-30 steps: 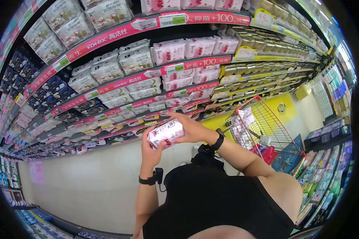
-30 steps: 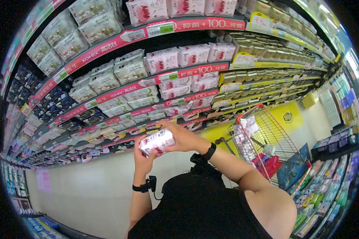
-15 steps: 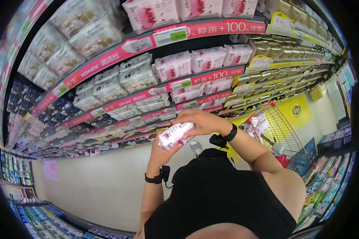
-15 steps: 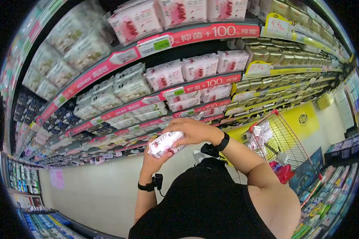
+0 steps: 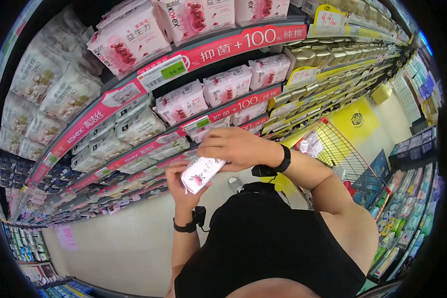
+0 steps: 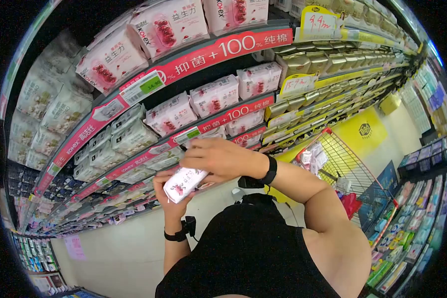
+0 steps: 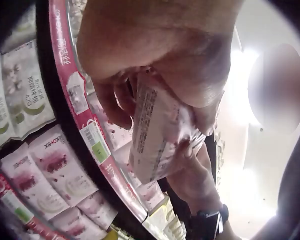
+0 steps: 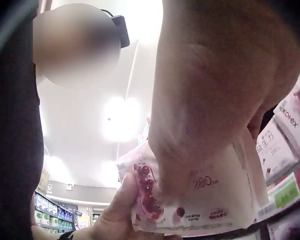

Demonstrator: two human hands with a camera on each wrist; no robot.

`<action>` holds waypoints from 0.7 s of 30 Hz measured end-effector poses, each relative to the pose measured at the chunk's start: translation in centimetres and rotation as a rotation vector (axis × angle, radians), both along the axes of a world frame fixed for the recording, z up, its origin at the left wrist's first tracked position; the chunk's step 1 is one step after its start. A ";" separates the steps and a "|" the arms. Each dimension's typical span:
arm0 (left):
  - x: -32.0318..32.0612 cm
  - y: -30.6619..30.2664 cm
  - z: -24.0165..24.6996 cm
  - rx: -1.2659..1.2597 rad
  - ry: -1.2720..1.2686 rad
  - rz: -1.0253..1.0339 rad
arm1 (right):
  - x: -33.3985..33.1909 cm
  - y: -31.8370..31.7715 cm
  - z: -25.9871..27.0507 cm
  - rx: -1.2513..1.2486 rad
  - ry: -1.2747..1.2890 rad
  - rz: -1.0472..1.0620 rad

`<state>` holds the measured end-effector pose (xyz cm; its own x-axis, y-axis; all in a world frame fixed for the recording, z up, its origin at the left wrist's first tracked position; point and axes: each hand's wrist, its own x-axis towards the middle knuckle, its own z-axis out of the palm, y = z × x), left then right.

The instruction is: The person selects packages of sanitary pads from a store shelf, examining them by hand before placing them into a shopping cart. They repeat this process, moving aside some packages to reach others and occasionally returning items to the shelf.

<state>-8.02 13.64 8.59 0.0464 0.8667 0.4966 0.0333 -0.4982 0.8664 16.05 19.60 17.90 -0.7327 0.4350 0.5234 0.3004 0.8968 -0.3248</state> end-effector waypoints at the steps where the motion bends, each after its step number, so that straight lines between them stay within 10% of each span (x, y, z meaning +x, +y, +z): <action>1: 0.1 0.2 -0.3 -0.034 -0.001 0.032 | 0.3 0.3 0.4 0.030 0.012 -0.017; 11: -2.3 0.3 -4.4 -0.391 0.003 0.005 | 1.2 2.8 3.3 0.399 0.259 -0.153; 21: -1.8 -1.2 -1.3 -0.209 0.200 -0.038 | 0.0 8.0 3.5 0.573 0.361 -0.394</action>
<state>-9.79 12.47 7.27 0.1595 0.9450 0.2856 0.1982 -0.3140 0.9285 16.02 27.64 21.43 -0.3219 0.2177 0.9214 0.5949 0.8036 0.0180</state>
